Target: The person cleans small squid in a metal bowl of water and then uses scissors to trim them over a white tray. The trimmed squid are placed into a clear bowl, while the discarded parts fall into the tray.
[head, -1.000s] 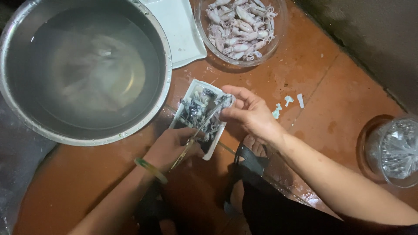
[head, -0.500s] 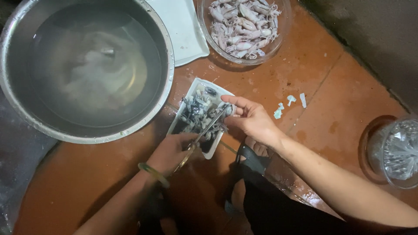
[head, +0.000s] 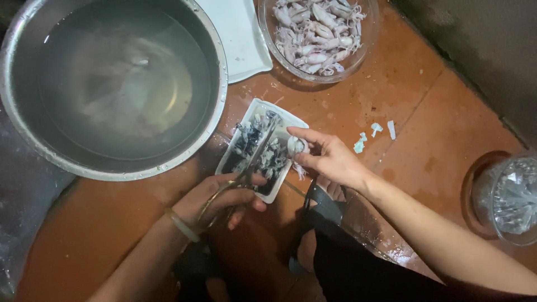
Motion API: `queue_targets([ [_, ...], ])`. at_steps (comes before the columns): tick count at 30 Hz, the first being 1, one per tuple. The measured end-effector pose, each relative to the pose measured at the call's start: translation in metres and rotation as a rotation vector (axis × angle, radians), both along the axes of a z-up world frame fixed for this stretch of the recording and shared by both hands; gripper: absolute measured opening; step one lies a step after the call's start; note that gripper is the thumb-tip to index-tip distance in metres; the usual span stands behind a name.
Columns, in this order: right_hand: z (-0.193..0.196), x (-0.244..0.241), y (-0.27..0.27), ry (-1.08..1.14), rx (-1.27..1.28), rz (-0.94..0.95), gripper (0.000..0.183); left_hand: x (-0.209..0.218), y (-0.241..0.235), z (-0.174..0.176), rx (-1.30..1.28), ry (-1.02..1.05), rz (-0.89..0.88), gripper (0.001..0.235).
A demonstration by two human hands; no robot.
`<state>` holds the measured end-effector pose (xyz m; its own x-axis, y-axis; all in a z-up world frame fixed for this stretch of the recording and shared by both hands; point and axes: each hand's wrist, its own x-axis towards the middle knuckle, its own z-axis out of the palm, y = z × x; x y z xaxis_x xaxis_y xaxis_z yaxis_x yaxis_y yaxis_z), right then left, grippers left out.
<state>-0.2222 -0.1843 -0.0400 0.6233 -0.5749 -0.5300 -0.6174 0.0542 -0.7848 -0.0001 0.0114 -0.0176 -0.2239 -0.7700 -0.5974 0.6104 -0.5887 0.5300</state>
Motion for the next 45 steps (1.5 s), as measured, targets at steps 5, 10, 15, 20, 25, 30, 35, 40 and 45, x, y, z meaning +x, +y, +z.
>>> queue_targets([
  [5,0.021,0.008,-0.007,0.009,0.027,0.016,0.061,0.001,0.022,-0.049,0.096,-1.312,-0.843,0.041],
  [10,0.062,0.087,-0.033,-0.037,-0.060,0.239,0.059,0.032,0.034,-0.006,0.003,-1.414,-0.878,0.038],
  [15,0.080,0.223,-0.036,0.081,-0.431,0.729,0.060,0.108,0.043,0.068,0.333,-1.738,-0.718,0.028],
  [20,-0.031,0.324,-0.006,0.490,-0.804,0.783,0.023,0.193,0.045,-0.019,0.484,-1.754,-0.653,0.035],
  [25,-0.069,0.327,0.014,0.405,-0.361,0.522,0.035,0.221,0.031,-0.014,0.538,-1.758,-0.750,0.040],
  [30,-0.042,0.334,-0.001,0.473,-0.698,0.629,0.024,0.225,0.014,-0.017,0.496,-1.757,-0.744,0.035],
  [35,-0.009,0.324,0.018,0.315,-0.483,0.595,0.041,0.213,0.014,0.005,0.498,-1.575,-0.450,0.044],
  [40,-0.071,0.321,-0.011,0.397,-0.742,0.746,0.027,0.198,-0.005,0.005,0.580,-1.616,-0.433,0.048],
  [45,0.052,0.266,-0.106,0.021,-0.760,0.349,0.055,0.161,-0.041,0.011,0.544,-1.630,-0.536,0.056],
])
